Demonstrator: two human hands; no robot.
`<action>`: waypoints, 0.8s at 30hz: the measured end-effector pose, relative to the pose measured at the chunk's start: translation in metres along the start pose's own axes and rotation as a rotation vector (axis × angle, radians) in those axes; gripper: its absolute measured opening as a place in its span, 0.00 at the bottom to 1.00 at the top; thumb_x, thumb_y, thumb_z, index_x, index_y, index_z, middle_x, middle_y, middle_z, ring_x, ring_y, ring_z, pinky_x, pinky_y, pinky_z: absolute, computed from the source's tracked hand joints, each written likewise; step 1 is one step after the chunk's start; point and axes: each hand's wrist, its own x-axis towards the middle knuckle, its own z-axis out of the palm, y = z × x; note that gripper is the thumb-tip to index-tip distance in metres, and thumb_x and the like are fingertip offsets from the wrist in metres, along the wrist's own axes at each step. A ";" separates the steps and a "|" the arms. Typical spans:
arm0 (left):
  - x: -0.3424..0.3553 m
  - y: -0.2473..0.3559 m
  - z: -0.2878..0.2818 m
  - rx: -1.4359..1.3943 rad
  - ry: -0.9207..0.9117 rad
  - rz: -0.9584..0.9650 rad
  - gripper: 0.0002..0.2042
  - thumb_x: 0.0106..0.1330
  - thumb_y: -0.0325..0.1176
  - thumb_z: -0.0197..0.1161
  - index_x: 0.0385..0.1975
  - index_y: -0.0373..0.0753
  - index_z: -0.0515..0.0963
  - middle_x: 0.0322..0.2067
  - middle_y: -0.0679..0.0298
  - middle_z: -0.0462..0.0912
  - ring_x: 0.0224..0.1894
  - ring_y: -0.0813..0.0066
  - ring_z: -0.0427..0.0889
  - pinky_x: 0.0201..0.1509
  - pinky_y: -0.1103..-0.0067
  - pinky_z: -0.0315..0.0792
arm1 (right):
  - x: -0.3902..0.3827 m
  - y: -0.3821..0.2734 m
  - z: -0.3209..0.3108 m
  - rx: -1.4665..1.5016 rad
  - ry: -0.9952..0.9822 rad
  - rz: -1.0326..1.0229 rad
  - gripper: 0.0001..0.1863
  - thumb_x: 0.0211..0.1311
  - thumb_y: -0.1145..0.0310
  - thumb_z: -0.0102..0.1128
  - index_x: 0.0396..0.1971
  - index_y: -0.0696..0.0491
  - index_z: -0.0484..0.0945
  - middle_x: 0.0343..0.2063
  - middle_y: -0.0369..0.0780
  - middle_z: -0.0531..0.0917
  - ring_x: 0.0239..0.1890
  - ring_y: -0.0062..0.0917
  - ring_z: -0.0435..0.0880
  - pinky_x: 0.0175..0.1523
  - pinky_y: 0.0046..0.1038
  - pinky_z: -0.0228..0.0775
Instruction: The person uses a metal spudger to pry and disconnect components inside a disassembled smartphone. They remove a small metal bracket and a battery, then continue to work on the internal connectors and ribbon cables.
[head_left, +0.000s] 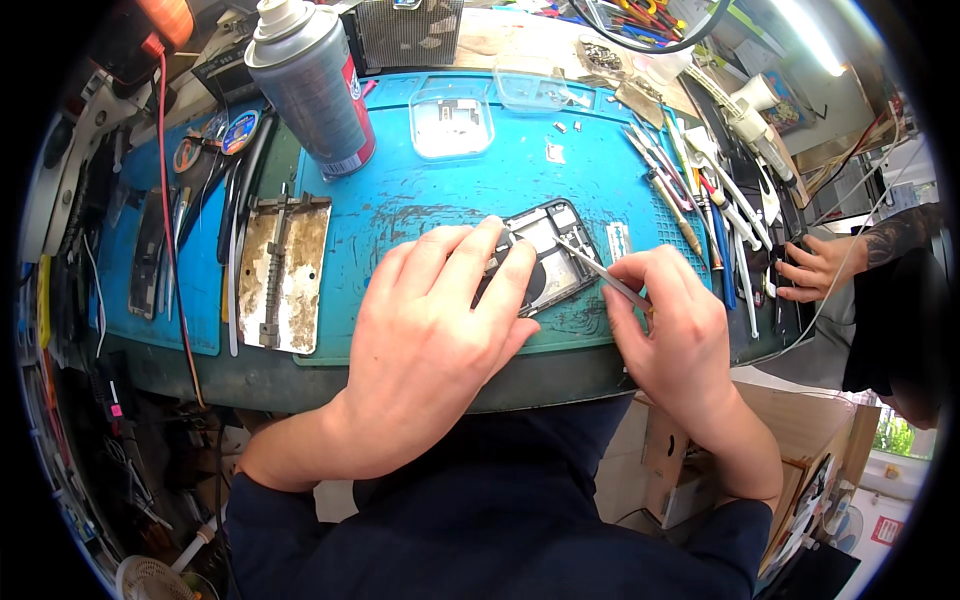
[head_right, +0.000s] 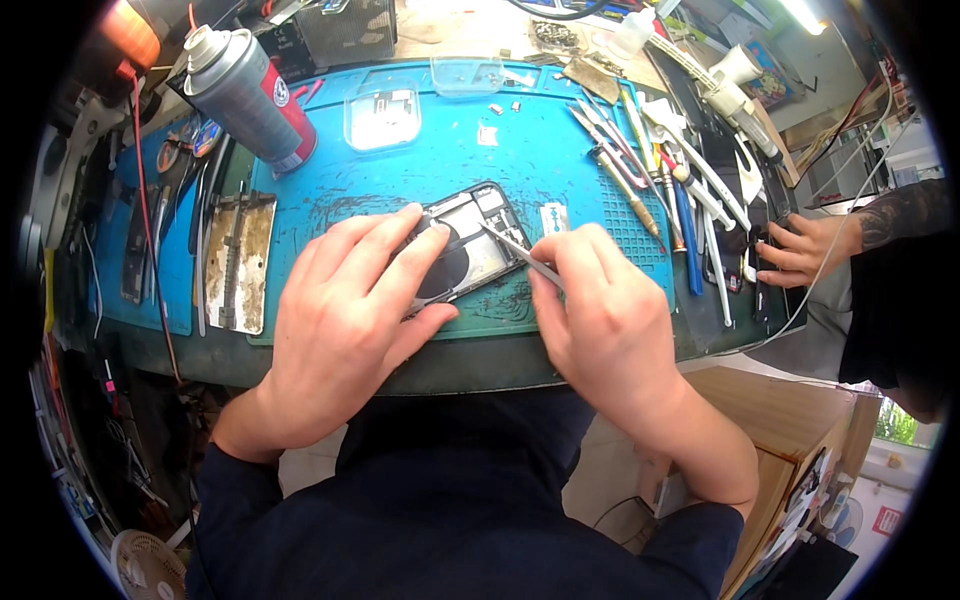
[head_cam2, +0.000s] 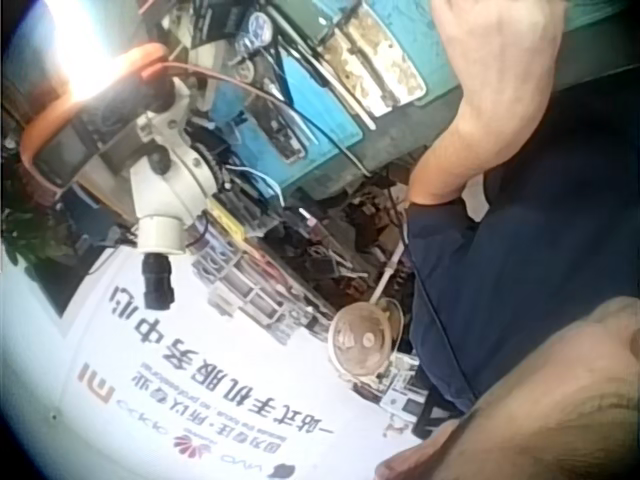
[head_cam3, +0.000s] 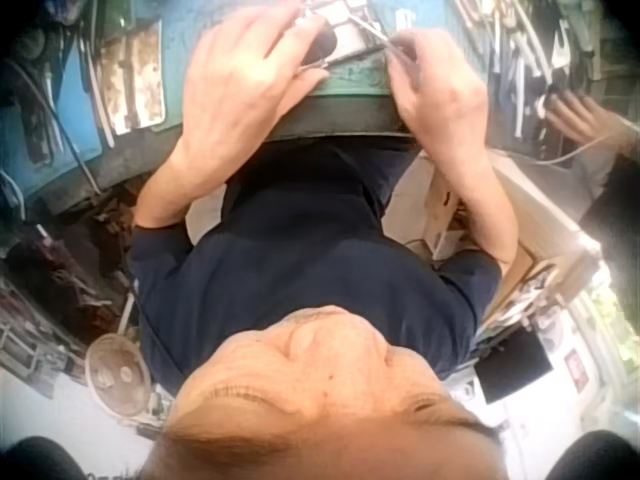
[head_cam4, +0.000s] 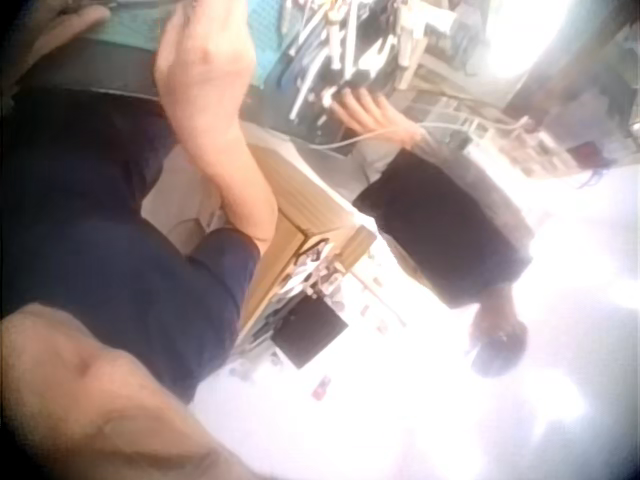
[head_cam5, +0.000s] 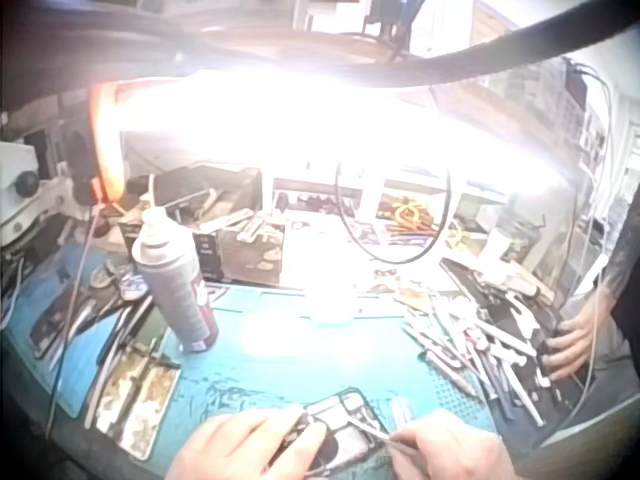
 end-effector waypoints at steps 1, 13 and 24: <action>0.000 0.000 0.000 -0.001 0.000 -0.002 0.32 0.56 0.35 0.83 0.63 0.37 0.83 0.62 0.54 0.86 0.61 0.54 0.84 0.62 0.62 0.78 | 0.000 0.001 -0.001 -0.009 -0.005 0.004 0.07 0.67 0.77 0.73 0.41 0.55 0.84 0.34 0.41 0.83 0.32 0.37 0.86 0.36 0.37 0.78; -0.001 -0.001 0.001 0.001 0.017 -0.002 0.32 0.56 0.37 0.83 0.63 0.36 0.83 0.62 0.54 0.86 0.60 0.53 0.84 0.63 0.61 0.78 | -0.003 0.008 0.002 -0.030 0.023 -0.009 0.08 0.67 0.74 0.76 0.42 0.56 0.84 0.33 0.41 0.83 0.32 0.37 0.86 0.35 0.37 0.77; -0.001 -0.001 0.001 0.011 0.016 -0.006 0.32 0.57 0.37 0.83 0.63 0.36 0.83 0.61 0.54 0.86 0.61 0.53 0.85 0.63 0.62 0.79 | -0.001 0.007 0.002 0.000 0.025 -0.020 0.09 0.66 0.77 0.77 0.42 0.57 0.85 0.32 0.41 0.83 0.31 0.37 0.87 0.35 0.36 0.78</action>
